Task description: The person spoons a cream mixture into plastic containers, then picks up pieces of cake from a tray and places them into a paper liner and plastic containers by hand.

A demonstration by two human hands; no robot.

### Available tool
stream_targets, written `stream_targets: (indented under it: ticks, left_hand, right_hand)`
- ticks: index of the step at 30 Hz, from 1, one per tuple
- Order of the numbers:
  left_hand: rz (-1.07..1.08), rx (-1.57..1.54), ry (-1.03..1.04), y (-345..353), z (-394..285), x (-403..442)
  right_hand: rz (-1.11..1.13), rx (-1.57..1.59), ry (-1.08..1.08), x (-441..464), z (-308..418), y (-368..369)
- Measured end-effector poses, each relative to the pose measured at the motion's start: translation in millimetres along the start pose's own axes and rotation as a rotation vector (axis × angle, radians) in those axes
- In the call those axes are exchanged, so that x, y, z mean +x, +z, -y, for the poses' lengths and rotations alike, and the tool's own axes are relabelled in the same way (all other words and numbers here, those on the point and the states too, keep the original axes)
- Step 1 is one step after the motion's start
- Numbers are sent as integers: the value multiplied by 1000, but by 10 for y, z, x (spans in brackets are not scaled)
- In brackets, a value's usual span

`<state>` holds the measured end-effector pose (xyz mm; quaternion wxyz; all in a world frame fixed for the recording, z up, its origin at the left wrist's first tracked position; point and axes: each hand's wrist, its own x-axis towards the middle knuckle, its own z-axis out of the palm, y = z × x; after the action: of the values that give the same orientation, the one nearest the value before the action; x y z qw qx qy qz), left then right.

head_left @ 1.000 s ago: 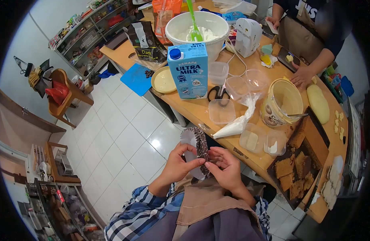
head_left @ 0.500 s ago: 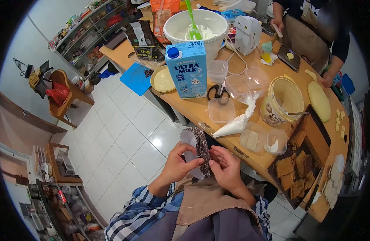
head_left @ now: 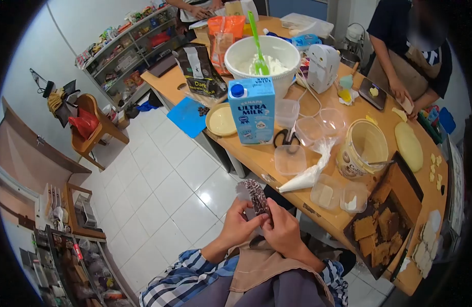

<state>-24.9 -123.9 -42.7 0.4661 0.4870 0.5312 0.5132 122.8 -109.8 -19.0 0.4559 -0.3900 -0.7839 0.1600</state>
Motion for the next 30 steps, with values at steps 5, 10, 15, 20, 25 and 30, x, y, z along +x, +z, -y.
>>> stream_targets:
  ticks: [5,10,15,20,25,30]
  left_hand:
    - [25,0,126,-50,-50,3]
    - [87,-196,-66,-183,27,-20]
    - [149,-588,-285,-787,-179,-151]
    - [-185,-295,85,-1559,-483,315]
    - [-541,734,341,-2025,-689,1761]
    - [-547,961,-39,-2355,-461,3035]
  right_hand:
    - [-39,-44,19,-17,11,57]
    - [36,-76,22,3,-16,129]
    - [184,-71,255,2,-72,119]
    - [271,-96,297,-67,-89,118]
    - [166,-72,251,-83,-7,-11]
    - [31,-91,275,-75,52,-198]
